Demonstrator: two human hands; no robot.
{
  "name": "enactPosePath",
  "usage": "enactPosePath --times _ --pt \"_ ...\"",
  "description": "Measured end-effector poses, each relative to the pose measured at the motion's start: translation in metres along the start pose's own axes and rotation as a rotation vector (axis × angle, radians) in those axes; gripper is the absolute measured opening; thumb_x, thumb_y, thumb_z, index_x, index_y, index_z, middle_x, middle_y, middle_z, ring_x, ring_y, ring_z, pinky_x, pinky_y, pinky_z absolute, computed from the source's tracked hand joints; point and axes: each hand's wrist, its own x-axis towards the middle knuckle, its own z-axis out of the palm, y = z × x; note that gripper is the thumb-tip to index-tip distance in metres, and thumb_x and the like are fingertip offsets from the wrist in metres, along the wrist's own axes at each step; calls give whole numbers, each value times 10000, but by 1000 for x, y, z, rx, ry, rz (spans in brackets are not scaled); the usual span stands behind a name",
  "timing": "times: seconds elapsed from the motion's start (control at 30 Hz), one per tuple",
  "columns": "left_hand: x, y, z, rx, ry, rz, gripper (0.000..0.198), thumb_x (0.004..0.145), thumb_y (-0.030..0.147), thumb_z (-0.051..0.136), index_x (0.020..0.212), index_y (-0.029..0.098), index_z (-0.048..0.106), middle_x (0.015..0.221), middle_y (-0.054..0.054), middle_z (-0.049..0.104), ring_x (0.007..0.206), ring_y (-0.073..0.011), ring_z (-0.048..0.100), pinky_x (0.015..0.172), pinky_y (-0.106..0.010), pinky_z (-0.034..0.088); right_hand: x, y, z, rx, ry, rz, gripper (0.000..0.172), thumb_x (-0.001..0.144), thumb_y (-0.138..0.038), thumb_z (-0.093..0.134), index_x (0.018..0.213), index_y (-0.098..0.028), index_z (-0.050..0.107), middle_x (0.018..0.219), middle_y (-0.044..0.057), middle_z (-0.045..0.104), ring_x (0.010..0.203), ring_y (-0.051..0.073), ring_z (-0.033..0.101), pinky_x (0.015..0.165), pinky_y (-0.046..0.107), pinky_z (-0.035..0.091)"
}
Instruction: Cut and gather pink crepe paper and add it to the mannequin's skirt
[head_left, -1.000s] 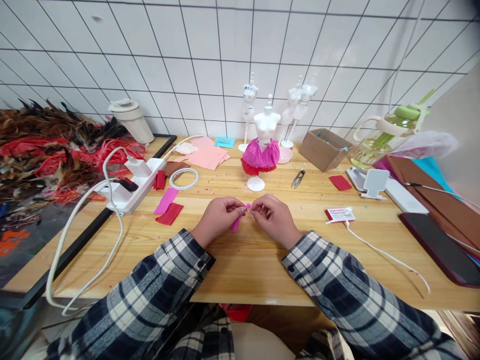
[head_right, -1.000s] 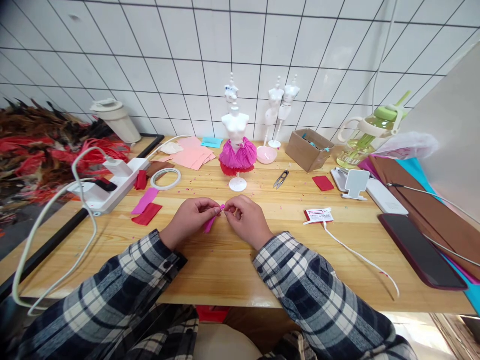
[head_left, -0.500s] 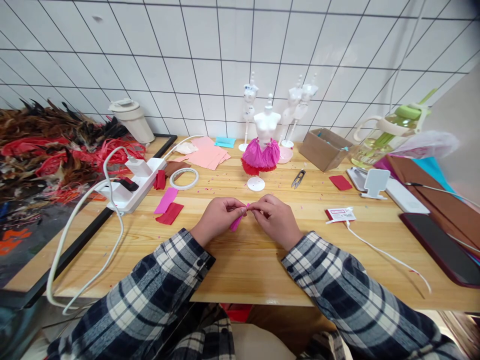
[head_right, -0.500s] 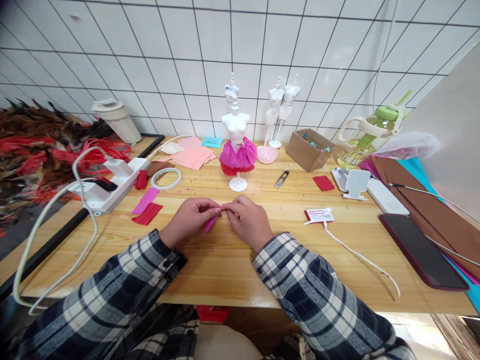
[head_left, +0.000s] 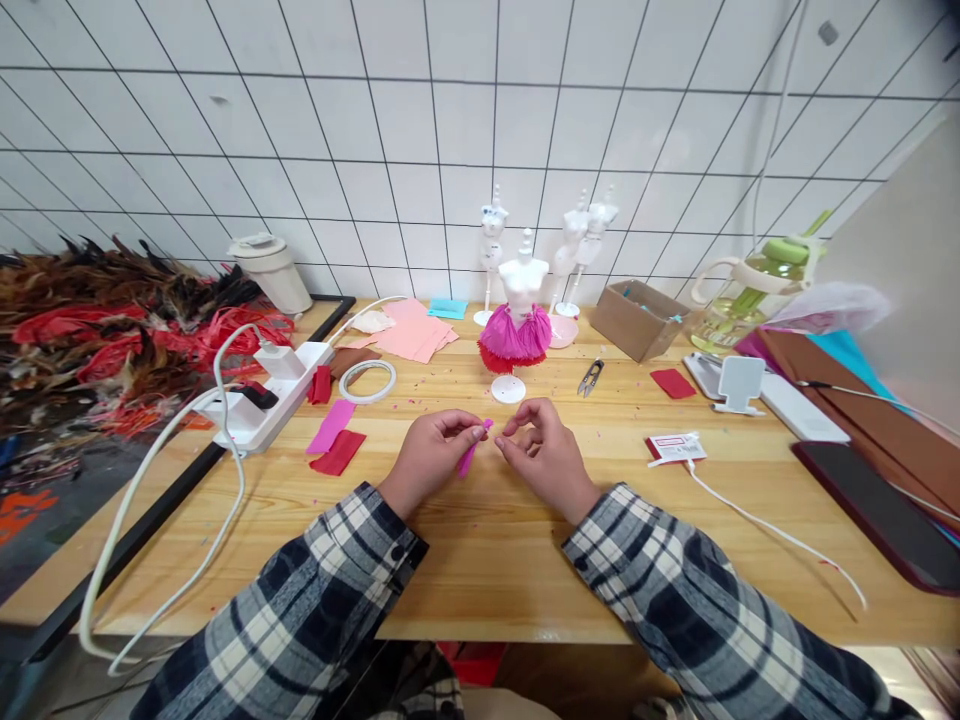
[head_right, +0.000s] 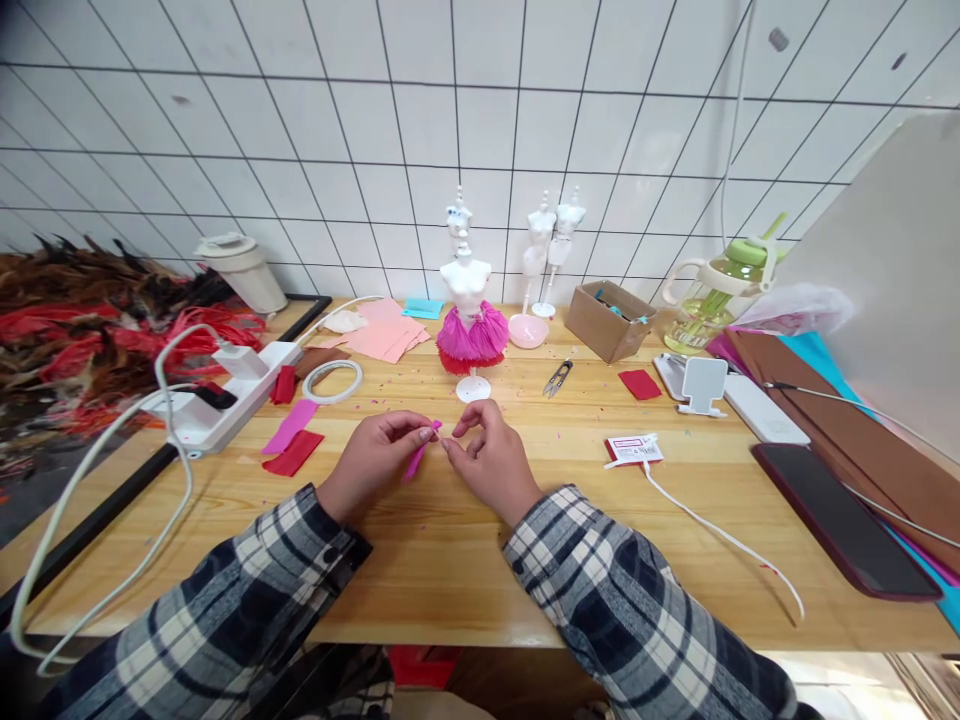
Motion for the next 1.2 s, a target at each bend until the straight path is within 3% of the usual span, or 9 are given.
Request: enactPosePath --times 0.07,0.17,0.3,0.47,0.63,0.9,1.0,1.2 --pt "1 0 0 -10 41 22 272 745 402 674 791 135 698 620 -21 664 489 -114 525 478 -220 408 2 0 -1 153 -81 136 293 783 -388 640 980 -204 525 880 19 677 496 83 542 462 229 450" --pt "3 -1 -1 -17 83 56 279 734 399 686 819 135 715 756 -55 713 604 -135 582 549 -228 444 5 3 -2 327 -238 291 307 779 -474 614 859 -182 569 743 18 671 474 88 539 452 233 474" --pt "3 -2 -1 -18 61 24 296 735 413 688 813 129 712 716 -47 697 579 -129 567 539 -228 435 6 3 -1 340 -233 277 320 720 -470 682 764 -169 584 601 -14 617 436 79 517 428 212 445" --pt "1 -2 1 -14 -28 -10 294 752 420 687 805 131 702 637 -24 660 505 -110 524 495 -223 409 5 3 3 365 -180 237 311 698 -457 713 772 -174 606 621 -10 621 454 83 521 421 209 443" --pt "0 -2 -1 -137 -96 -32 307 745 428 706 823 132 683 693 -25 666 496 -99 515 455 -214 412 5 5 3 359 -167 268 308 695 -447 723 758 -174 593 615 -5 631 435 81 518 404 205 433" --pt "-3 -1 -2 -145 -219 3 302 777 420 681 870 132 667 762 -46 706 431 -77 481 405 -206 397 9 7 -8 533 -329 419 422 658 -502 773 831 -172 575 748 22 700 552 112 627 470 220 512" --pt "-4 1 -4 -67 -272 31 284 797 411 655 866 136 679 720 -33 698 438 -77 485 438 -201 398 10 10 -12 594 -399 464 438 632 -456 813 878 -172 588 728 14 691 581 115 627 463 202 503" --pt "-3 7 -12 266 -392 197 236 816 381 619 802 173 730 729 -25 710 687 -145 624 671 -218 468 12 14 -18 505 -589 491 416 632 -420 822 873 -150 619 681 -14 653 545 86 596 482 195 510"
